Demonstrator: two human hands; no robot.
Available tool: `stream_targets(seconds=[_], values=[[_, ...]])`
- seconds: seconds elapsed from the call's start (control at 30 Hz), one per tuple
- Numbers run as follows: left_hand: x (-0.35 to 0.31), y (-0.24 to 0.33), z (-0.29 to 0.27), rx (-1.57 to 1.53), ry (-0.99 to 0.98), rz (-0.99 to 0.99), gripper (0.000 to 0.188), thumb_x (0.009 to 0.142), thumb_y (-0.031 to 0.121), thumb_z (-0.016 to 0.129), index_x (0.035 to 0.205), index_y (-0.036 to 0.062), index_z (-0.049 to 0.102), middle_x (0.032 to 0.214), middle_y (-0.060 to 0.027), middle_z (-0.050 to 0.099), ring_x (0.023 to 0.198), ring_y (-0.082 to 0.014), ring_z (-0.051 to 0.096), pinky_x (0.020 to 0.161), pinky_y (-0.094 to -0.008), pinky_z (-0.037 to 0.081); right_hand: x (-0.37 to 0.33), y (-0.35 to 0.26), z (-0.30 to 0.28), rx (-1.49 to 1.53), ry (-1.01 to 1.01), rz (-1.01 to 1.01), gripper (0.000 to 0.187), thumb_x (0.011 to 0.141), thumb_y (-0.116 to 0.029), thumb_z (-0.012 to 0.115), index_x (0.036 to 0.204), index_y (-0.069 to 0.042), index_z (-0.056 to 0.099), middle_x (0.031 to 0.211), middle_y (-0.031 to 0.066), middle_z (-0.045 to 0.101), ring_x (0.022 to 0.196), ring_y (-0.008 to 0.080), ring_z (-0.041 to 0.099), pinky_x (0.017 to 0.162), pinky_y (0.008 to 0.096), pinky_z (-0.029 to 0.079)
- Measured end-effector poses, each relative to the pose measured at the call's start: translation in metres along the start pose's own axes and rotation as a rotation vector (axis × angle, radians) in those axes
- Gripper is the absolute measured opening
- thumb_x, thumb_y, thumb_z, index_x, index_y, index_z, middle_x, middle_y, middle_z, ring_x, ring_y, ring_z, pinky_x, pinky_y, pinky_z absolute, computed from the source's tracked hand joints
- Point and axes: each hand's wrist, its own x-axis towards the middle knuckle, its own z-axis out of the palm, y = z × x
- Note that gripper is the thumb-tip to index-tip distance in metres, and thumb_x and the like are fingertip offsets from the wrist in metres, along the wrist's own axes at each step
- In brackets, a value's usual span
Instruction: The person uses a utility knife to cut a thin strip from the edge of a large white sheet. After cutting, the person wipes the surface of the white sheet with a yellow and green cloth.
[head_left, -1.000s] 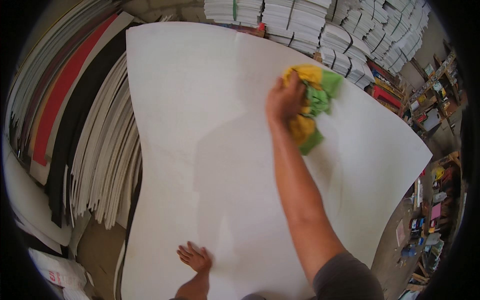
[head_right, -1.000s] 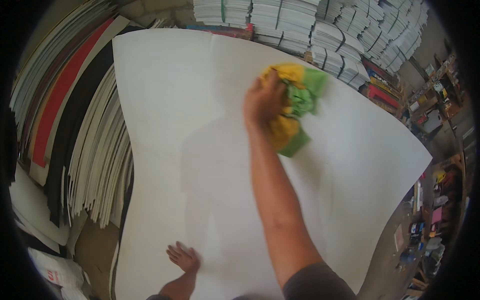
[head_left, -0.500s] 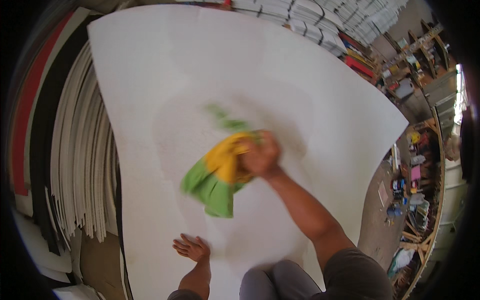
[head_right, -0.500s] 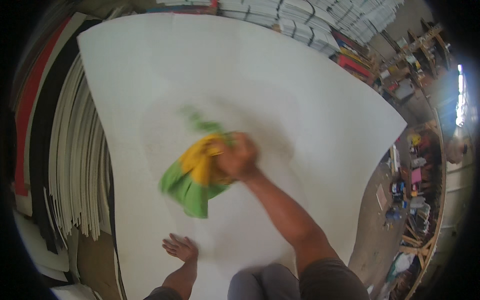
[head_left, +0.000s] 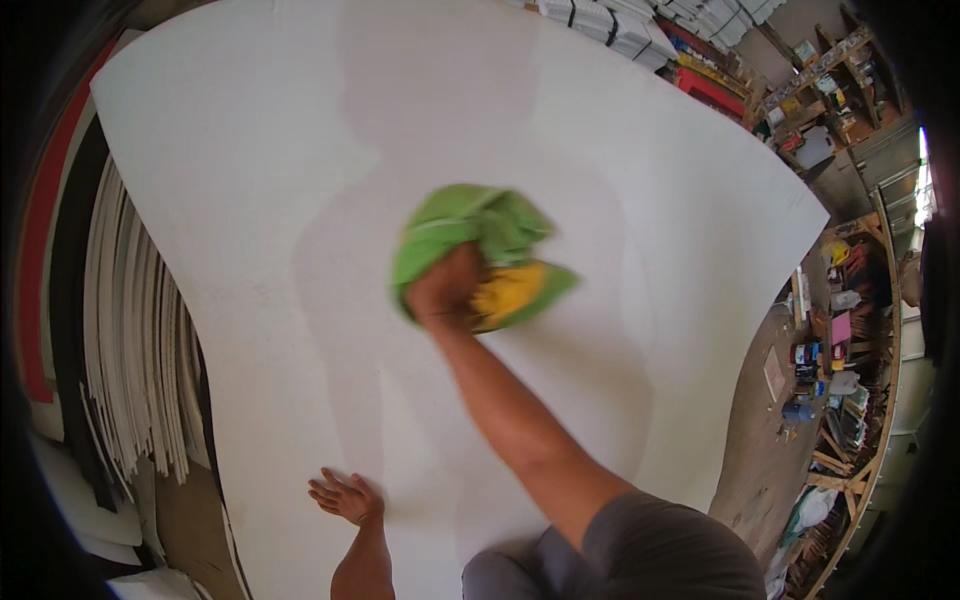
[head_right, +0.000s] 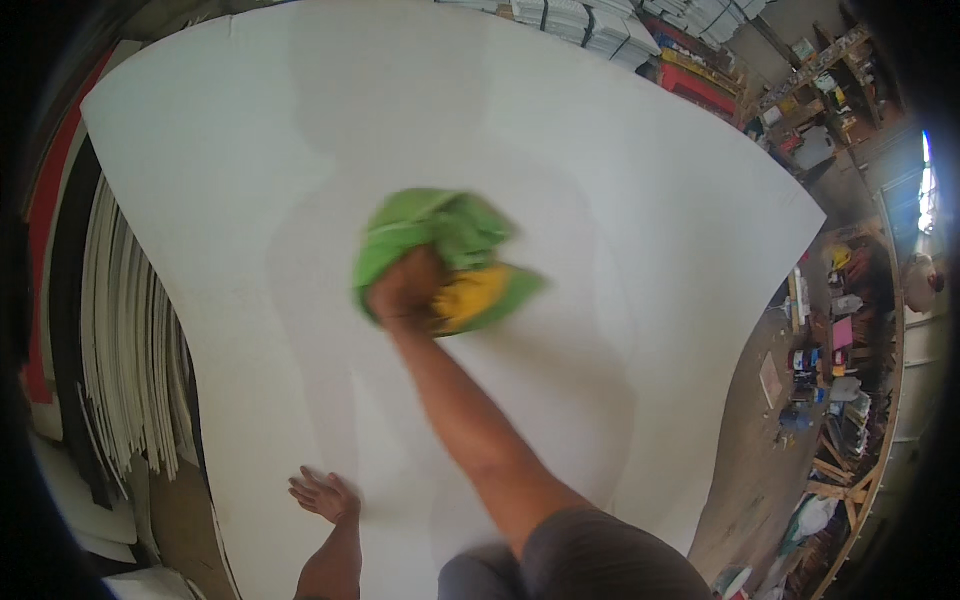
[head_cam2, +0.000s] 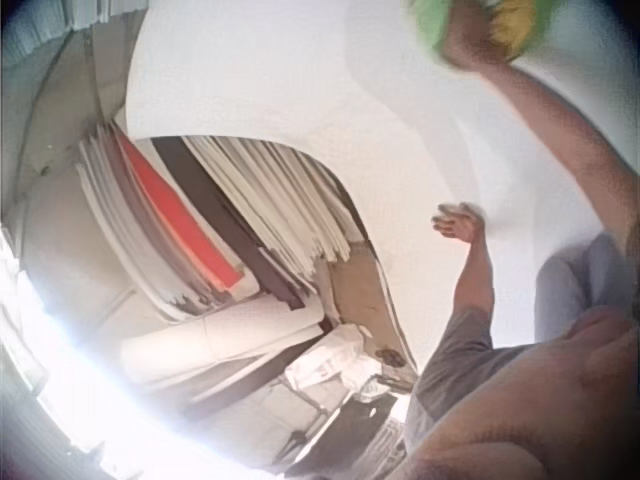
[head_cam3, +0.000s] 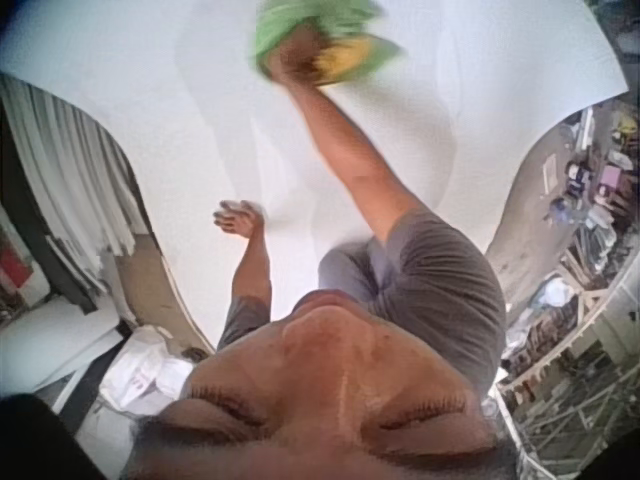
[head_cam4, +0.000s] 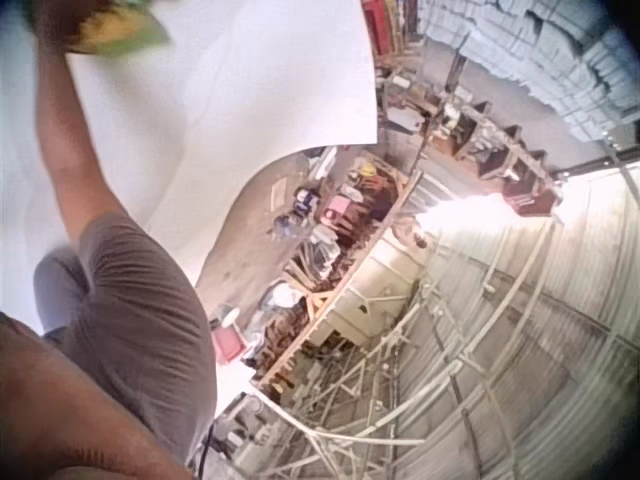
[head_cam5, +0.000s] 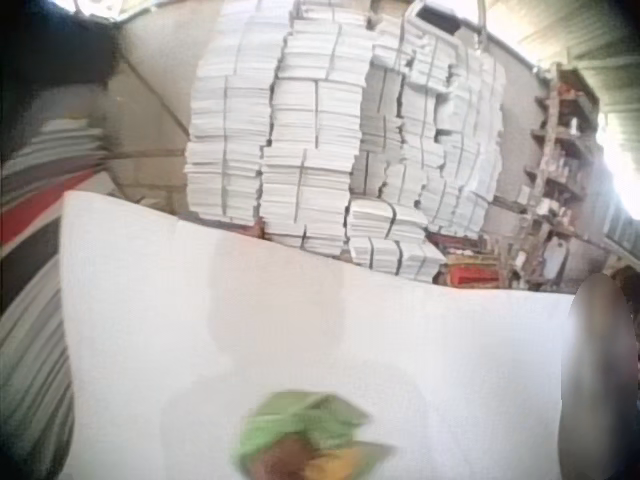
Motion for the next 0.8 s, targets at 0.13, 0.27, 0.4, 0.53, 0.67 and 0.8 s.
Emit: stream_targets(seconds=[0.13, 0.27, 0.4, 0.53, 0.67, 0.8], values=[[-0.002, -0.001, 0.015, -0.011, 0.066, 0.085, 0.081, 0.103, 0.064, 0.032, 0.164, 0.0118, 0.019, 0.170, -0.0241, 0.009, 0.157, -0.0459, 0.003, 0.124, -0.0623, 0.006, -0.031, -0.021, 0.004, -0.030, -0.069, -0.535, 0.025, 0.079, -0.026, 0.073, 0.102, -0.017, 0.074, 0.103, 0.0165, 0.064, 0.101, 0.0389, 0.063, 0.085, 0.0581, 0.052], [0.001, 0.005, 0.006, -0.033, -0.040, 0.050, 0.082, 0.102, 0.061, 0.034, 0.165, 0.0122, 0.018, 0.171, -0.0241, 0.004, 0.157, -0.0472, -0.001, 0.124, -0.0624, 0.003, -0.036, 0.110, -0.055, 0.051, 0.203, -0.008, 0.049, 0.099, -0.035, 0.064, 0.143, -0.016, 0.058, 0.133, 0.0223, 0.051, 0.123, 0.0399, 0.049, 0.103, 0.0554, 0.041], [0.005, 0.008, -0.006, -0.076, -0.182, 0.047, 0.085, 0.100, 0.059, 0.037, 0.165, 0.0080, 0.017, 0.170, -0.0284, -0.002, 0.157, -0.0488, -0.006, 0.124, -0.0625, 0.000, -0.001, 0.170, -0.142, -0.677, 0.192, 0.017, 0.068, 0.096, -0.028, 0.070, 0.156, -0.013, 0.042, 0.157, 0.0267, 0.035, 0.142, 0.0425, 0.040, 0.113, 0.0561, 0.036], [0.043, -0.037, -0.033, -0.256, -0.198, 0.266, 0.074, 0.099, 0.058, 0.047, 0.151, 0.0048, 0.042, 0.157, -0.0299, 0.031, 0.147, -0.0495, 0.024, 0.119, -0.0669, 0.014, -0.007, 0.146, -0.097, -0.482, 0.195, 0.008, 0.066, 0.094, -0.032, 0.071, 0.150, -0.007, 0.044, 0.149, 0.0248, 0.042, 0.136, 0.0399, 0.045, 0.105, 0.0554, 0.042], [0.094, -0.107, -0.025, -0.074, 0.184, 0.471, 0.069, 0.092, 0.052, 0.060, 0.143, 0.0077, 0.050, 0.149, -0.0260, 0.038, 0.143, -0.0491, 0.027, 0.116, -0.0678, 0.019, -0.024, 0.058, -0.018, 0.084, 0.135, 0.022, 0.067, 0.093, -0.036, 0.072, 0.144, -0.002, 0.046, 0.140, 0.0229, 0.050, 0.131, 0.0374, 0.051, 0.098, 0.0548, 0.047], [0.094, -0.105, -0.014, -0.226, 0.145, 0.465, 0.065, 0.090, 0.053, 0.062, 0.141, 0.0136, 0.056, 0.153, -0.0243, 0.037, 0.146, -0.0482, 0.025, 0.117, -0.0688, 0.016, -0.029, -0.015, 0.071, -0.059, 0.388, 0.047, 0.060, 0.096, -0.035, 0.068, 0.141, 0.000, 0.049, 0.134, 0.0182, 0.056, 0.127, 0.0320, 0.055, 0.095, 0.0513, 0.051]])
